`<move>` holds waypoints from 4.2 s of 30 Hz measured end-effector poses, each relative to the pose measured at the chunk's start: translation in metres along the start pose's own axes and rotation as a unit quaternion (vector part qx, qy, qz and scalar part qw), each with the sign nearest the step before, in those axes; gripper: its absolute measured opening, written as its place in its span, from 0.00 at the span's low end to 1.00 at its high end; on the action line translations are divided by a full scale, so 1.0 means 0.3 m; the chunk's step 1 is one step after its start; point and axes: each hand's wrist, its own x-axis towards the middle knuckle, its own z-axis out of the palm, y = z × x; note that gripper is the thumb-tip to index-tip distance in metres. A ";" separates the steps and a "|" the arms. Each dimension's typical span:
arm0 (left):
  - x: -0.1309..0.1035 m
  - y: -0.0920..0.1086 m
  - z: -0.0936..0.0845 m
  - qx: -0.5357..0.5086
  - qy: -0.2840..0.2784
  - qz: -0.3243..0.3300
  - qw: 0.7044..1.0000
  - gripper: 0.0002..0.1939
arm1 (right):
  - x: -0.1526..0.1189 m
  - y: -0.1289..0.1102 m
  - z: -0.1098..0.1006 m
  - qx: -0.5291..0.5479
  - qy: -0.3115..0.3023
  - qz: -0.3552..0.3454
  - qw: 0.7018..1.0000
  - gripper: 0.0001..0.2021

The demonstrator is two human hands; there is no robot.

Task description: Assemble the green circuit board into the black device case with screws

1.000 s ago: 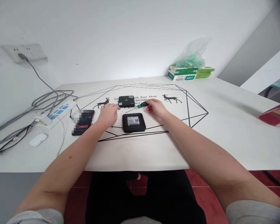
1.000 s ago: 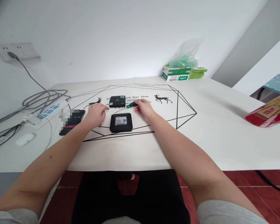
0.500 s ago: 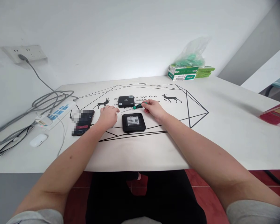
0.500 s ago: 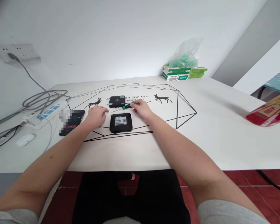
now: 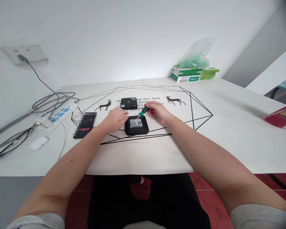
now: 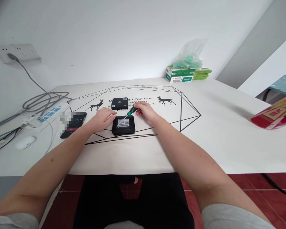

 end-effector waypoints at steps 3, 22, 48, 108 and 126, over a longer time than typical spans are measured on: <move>-0.005 0.015 -0.009 -0.030 -0.051 0.055 0.997 0.26 | 0.000 0.003 0.001 -0.005 -0.019 0.002 1.000 0.03; -0.024 0.034 -0.028 -0.036 -0.117 0.032 0.992 0.32 | 0.009 0.004 0.008 -0.016 0.042 -0.002 0.999 0.09; 0.002 0.009 -0.001 0.055 0.019 -0.129 0.990 0.35 | 0.008 0.015 0.013 -0.043 0.042 -0.007 0.998 0.10; -0.031 0.111 0.011 -0.039 -0.185 0.024 0.982 0.53 | 0.074 0.020 -0.080 -0.037 0.209 -0.065 0.975 0.14; -0.032 0.094 -0.008 -0.032 -0.147 0.024 0.988 0.55 | 0.092 0.010 -0.105 0.005 0.277 -0.064 0.959 0.15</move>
